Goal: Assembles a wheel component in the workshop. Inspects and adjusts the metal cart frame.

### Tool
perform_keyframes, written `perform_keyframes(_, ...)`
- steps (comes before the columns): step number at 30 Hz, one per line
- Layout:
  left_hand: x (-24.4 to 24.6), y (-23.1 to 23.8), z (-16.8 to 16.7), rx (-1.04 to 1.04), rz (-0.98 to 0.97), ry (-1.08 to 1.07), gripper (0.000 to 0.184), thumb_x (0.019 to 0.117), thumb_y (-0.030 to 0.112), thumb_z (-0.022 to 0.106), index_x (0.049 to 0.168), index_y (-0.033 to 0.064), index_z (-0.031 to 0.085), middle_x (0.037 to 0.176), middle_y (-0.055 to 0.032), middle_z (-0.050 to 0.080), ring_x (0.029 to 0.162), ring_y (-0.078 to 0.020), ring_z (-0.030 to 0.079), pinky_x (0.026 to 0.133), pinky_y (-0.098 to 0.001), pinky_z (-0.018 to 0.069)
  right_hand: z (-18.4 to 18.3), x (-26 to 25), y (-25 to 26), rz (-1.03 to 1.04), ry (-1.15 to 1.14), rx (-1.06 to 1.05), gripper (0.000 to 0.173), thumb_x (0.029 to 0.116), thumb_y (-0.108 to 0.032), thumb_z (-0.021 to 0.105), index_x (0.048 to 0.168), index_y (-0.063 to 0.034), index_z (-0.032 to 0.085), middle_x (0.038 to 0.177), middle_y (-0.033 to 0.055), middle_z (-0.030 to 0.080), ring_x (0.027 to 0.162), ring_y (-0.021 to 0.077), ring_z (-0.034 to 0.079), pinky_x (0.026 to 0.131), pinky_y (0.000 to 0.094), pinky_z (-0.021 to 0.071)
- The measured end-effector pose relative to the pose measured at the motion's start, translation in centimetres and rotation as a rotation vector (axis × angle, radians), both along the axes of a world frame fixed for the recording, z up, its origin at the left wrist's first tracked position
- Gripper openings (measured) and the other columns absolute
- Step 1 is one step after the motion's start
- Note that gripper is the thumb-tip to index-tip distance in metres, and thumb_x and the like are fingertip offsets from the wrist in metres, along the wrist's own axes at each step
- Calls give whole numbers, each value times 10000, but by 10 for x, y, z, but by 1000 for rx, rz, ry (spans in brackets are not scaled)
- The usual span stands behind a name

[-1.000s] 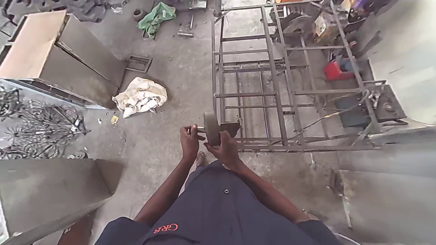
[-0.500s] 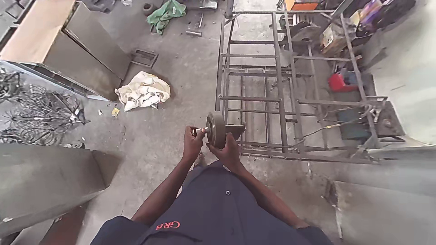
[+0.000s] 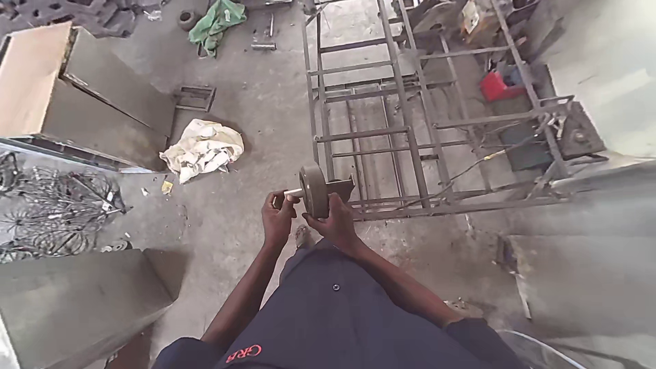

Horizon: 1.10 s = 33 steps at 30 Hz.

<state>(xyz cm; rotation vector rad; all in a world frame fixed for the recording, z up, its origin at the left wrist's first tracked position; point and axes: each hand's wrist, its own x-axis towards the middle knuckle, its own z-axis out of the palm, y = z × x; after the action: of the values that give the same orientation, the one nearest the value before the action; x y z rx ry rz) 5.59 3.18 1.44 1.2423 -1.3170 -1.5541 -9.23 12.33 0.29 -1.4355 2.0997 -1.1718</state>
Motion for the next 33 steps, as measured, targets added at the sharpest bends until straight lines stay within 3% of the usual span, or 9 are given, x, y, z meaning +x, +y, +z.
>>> perform_keyframes(3, 10, -6, -2, -39, -91, -73, 221, 1017, 130, 628, 1212, 26, 611, 899, -104, 750, 539, -123, 604, 478, -249, 484, 0, -2, 0, 43, 77, -43, 513, 806, -462, 823, 989, -22, 633, 897, 114, 639, 727, 256, 668, 617, 461, 581)
perform_keyframes(7, -6, -5, 0, 237, -82, -93, 295, 1100, 299, 479, 1094, 38, 615, 743, -51, 650, 545, -106, 561, 525, -264, 503, -4, 2, -1, 121, 118, -81, 451, 790, -382, 840, 974, -16, 650, 924, 148, 656, 774, 291, 685, 659, 472, 592)
perform_keyframes(10, -8, -1, 1, 227, -71, -83, 314, 1108, 292, 455, 1088, 14, 600, 724, -66, 640, 552, -128, 586, 549, -286, 534, -5, 4, 0, 141, 129, -96, 473, 796, -408, 835, 990, -20, 647, 910, 145, 640, 758, 287, 672, 641, 463, 581)
perform_keyframes(15, -5, 6, 5, 44, -66, -105, 226, 1068, 155, 545, 1200, 8, 654, 817, -104, 710, 613, -170, 666, 598, -342, 599, 0, 7, 1, 75, 258, -177, 436, 775, -384, 853, 986, -55, 659, 911, 122, 672, 723, 261, 686, 582, 437, 582)
perform_keyframes(18, -12, 9, 10, 16, -46, -170, 190, 1033, 101, 590, 1175, 16, 683, 811, -86, 724, 615, -161, 689, 594, -343, 616, 0, 7, 4, 43, 279, -181, 426, 768, -366, 859, 982, -50, 671, 926, 128, 673, 702, 265, 679, 567, 437, 575)
perform_keyframes(23, -21, 0, 6, 29, 19, -174, 164, 988, 106, 676, 1114, 5, 706, 856, -84, 741, 592, -142, 655, 553, -312, 574, -4, 2, -1, 23, 245, -159, 442, 790, -389, 853, 996, -50, 659, 924, 113, 654, 737, 259, 676, 583, 428, 579)
perform_keyframes(27, -26, -7, 4, -2, 7, -236, 145, 990, 142, 683, 1070, 27, 721, 796, -64, 709, 548, -125, 602, 530, -307, 542, -8, 0, -6, -17, 226, -148, 457, 782, -423, 848, 990, -64, 657, 916, 95, 653, 718, 246, 671, 564, 426, 569)
perform_keyframes(33, -29, -8, 8, -33, -56, -189, 151, 998, 144, 671, 1081, 29, 722, 849, -78, 743, 634, -158, 679, 592, -350, 593, -6, -2, -4, -56, 231, -186, 426, 784, -416, 844, 955, -74, 658, 906, 94, 661, 717, 240, 674, 566, 425, 573)
